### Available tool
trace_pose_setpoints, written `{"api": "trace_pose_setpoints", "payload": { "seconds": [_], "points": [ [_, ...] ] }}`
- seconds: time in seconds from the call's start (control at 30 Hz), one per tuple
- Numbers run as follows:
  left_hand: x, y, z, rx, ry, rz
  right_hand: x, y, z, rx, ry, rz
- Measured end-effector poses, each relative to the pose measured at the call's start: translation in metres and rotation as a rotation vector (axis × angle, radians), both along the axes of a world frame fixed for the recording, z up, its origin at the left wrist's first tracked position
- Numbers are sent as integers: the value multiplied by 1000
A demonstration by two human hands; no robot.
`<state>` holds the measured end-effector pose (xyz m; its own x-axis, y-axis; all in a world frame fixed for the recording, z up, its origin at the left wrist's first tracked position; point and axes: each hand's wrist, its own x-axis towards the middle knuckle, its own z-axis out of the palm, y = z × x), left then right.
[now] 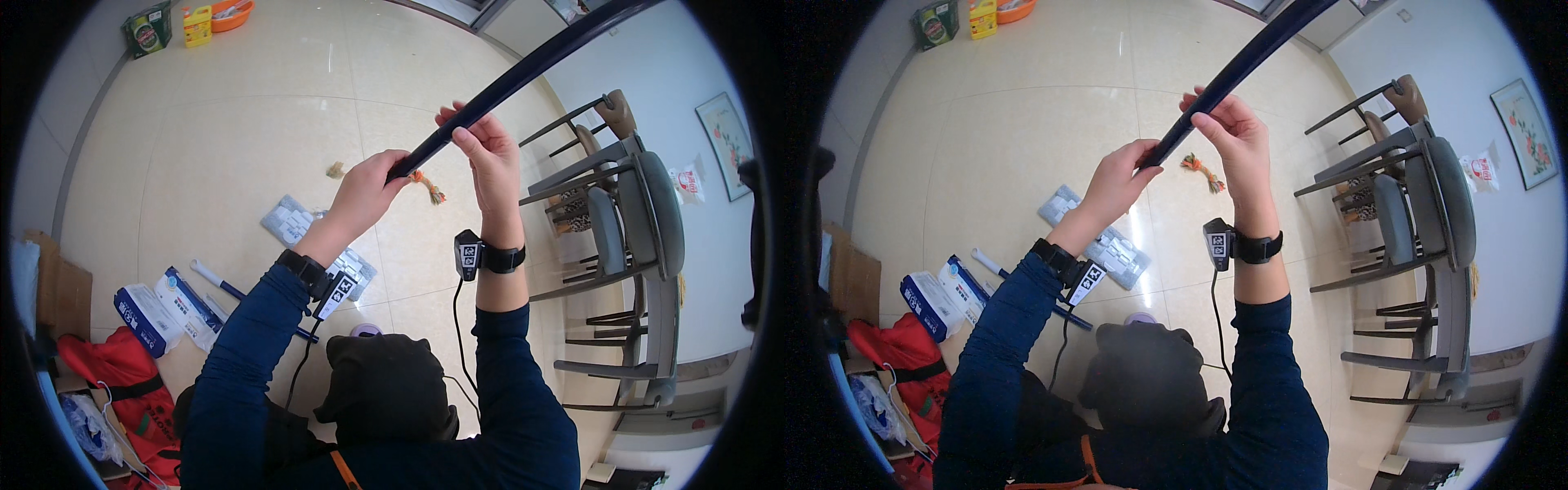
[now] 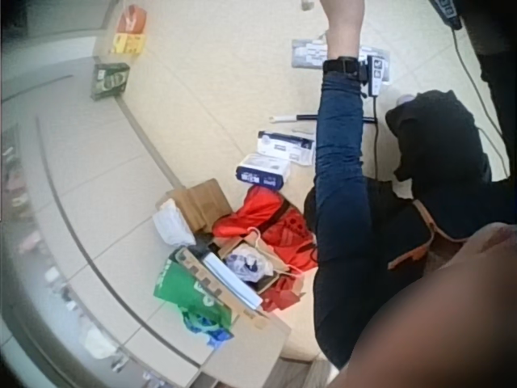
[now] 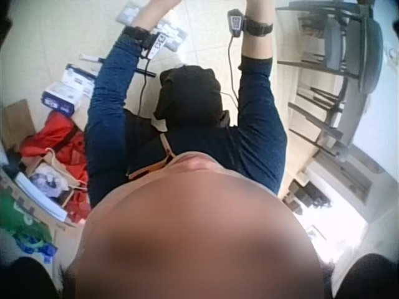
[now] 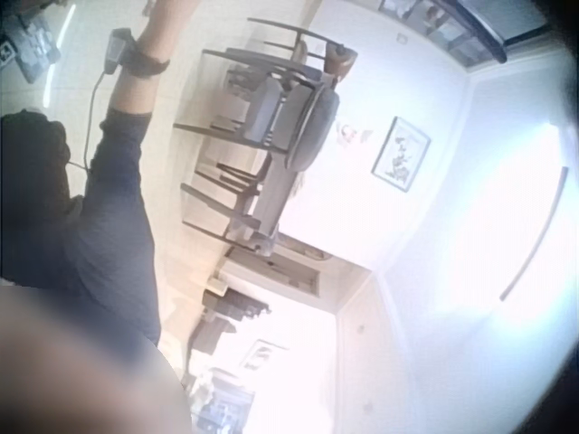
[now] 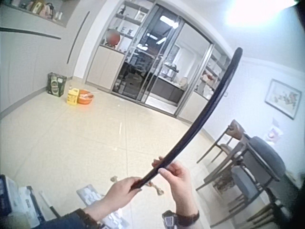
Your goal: The person unpacks a blue plastic bag and a cardboard box to retrieve a mop head and handle parts. They unwrap the components and connect the handle sections to the mop head, assembling the cleaning tool on the floor.
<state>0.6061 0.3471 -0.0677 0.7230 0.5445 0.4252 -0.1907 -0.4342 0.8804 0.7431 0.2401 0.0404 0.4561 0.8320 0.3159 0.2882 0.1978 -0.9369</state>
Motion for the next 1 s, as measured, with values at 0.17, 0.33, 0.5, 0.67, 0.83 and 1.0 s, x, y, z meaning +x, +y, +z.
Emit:
{"api": "trace_pose_setpoints", "payload": {
  "seconds": [0.17, 0.33, 0.5, 0.67, 0.83, 1.0],
  "points": [
    [-1, -2, 0, 37, -17, 23, 0, 5, -6, 42, -51, -54],
    [-2, -1, -1, 121, -68, 108, 5, 9, -10, 88, 83, 193],
    [-3, -2, -2, 109, -30, 116, 0, 10, -23, 111, -142, -107],
    [-4, 3, -5, 76, -75, -6, 7, 18, -12, 149, 123, 273],
    [-6, 2, -14, -89, 130, -202, 23, 75, 15, 284, 202, 1221],
    [-2, 9, -16, -258, 96, -120, -20, 65, 8, 115, 320, 882]
  ]
}}
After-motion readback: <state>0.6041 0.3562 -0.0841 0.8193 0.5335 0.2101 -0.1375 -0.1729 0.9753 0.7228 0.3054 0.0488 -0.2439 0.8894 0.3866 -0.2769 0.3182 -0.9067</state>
